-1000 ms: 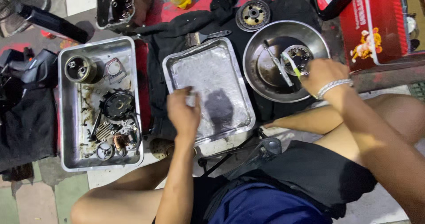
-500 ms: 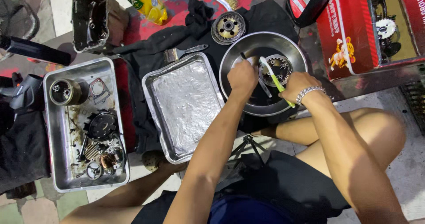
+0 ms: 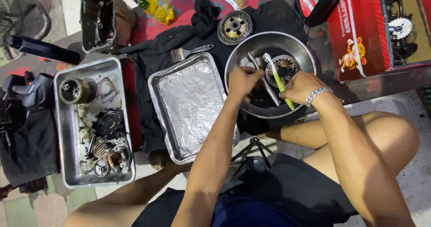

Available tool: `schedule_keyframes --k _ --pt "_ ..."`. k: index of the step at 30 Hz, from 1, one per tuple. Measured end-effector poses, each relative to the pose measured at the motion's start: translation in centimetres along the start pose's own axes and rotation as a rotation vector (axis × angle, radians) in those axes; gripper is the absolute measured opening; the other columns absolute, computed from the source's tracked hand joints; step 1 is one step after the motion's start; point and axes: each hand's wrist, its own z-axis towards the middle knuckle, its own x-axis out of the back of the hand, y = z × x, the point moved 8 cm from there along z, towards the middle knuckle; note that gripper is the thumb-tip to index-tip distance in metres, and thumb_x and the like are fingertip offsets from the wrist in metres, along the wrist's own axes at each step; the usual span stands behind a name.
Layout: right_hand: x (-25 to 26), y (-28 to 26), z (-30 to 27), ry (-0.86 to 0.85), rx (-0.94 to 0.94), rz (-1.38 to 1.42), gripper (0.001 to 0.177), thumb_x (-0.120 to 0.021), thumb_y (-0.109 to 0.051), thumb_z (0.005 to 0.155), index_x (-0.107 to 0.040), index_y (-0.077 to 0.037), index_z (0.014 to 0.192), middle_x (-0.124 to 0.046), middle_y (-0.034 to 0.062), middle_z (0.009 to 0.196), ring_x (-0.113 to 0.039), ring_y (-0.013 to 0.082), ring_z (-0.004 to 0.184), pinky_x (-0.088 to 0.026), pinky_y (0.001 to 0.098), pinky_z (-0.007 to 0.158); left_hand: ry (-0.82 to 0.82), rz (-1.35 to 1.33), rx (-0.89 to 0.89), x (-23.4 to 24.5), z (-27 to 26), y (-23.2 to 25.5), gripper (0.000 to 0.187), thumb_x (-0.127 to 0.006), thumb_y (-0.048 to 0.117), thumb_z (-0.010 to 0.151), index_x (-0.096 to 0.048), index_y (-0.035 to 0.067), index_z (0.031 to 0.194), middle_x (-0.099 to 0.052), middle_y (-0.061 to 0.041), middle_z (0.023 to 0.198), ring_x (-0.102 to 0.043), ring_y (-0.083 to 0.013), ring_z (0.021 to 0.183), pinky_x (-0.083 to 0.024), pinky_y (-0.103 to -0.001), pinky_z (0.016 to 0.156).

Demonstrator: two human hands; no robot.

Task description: The person cleans a metal tray and mechanical parts using a black cloth, then cuts the cloth with scissors. They wipe a metal bowl, pour liquid from the bowl into the tray, and scrub a circular metal part with a toothbrush.

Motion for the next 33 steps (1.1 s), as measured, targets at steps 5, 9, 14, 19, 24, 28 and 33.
schedule_keyframes --k 5,9,14,19,24,28,33 --pt "0.2 0.0 -0.2 0.031 0.009 -0.02 0.039 -0.081 -0.042 0.079 -0.081 -0.003 0.078 -0.075 0.0219 0.077 -0.074 0.0376 0.079 -0.057 0.0458 0.08 -0.119 -0.286 0.068 -0.8 0.5 -2.0 0.03 -0.074 0.025 0.085 -0.079 0.0 0.1 -0.077 -0.013 0.076 -0.073 -0.0212 0.067 -0.058 -0.033 0.066" --pt "1.3 -0.7 -1.0 0.151 -0.015 0.085 0.036 -0.084 -0.037 0.075 -0.079 -0.003 0.084 -0.075 0.0222 0.082 -0.074 0.0387 0.082 -0.057 0.0461 0.08 -0.073 -0.363 -0.079 0.3 0.1 -0.8 0.031 -0.076 0.021 0.087 -0.076 -0.003 0.105 -0.08 -0.013 0.086 -0.073 -0.0164 0.073 -0.056 -0.03 0.067" --pt "1.3 -3.3 -2.0 0.332 0.115 0.109 0.036 -0.082 -0.034 0.079 -0.077 -0.001 0.092 -0.073 0.0259 0.088 -0.071 0.043 0.088 -0.056 0.0483 0.082 0.011 -0.238 0.089 1.4 -1.5 -2.1 0.034 -0.074 0.026 0.087 -0.075 0.0 0.11 -0.079 -0.014 0.086 -0.072 -0.0169 0.069 -0.056 -0.031 0.065" --pt "-0.8 -4.8 -1.9 0.235 0.107 0.048 0.034 -0.079 -0.032 0.082 -0.075 0.001 0.089 -0.072 0.0288 0.086 -0.071 0.045 0.086 -0.056 0.0517 0.081 0.015 -0.186 0.067 1.3 -1.4 -3.5 0.035 -0.076 0.024 0.084 -0.075 0.0 0.11 -0.079 -0.015 0.089 -0.074 -0.0227 0.072 -0.057 -0.034 0.067" --pt "-1.4 -5.5 -2.5 0.228 0.116 0.059 0.033 -0.079 -0.03 0.081 -0.074 0.002 0.087 -0.071 0.0294 0.086 -0.07 0.0466 0.085 -0.056 0.0525 0.08 0.206 -0.17 -0.053 2.1 -0.7 -3.9 0.033 -0.077 0.025 0.084 -0.072 0.0 0.104 -0.079 -0.018 0.088 -0.078 -0.0279 0.081 -0.059 -0.036 0.073" --pt "-2.3 -5.8 -2.5 0.184 0.088 0.041 0.035 -0.078 -0.031 0.083 -0.075 0.003 0.089 -0.071 0.029 0.088 -0.07 0.0466 0.087 -0.057 0.0528 0.08 0.03 0.056 0.074 0.8 -1.0 -5.4 0.028 -0.075 0.02 0.079 -0.078 0.003 0.101 -0.077 -0.019 0.089 -0.077 -0.0326 0.084 -0.059 -0.039 0.077" --pt "-1.8 -6.5 -2.2 0.23 0.13 0.049 0.034 -0.077 -0.03 0.084 -0.074 0.002 0.092 -0.07 0.0293 0.089 -0.07 0.0477 0.089 -0.056 0.0538 0.082 0.1 0.15 -0.061 1.7 -1.1 -3.6 0.027 -0.077 0.022 0.083 -0.077 0.002 0.101 -0.074 -0.025 0.09 -0.071 -0.0407 0.089 -0.056 -0.047 0.076"
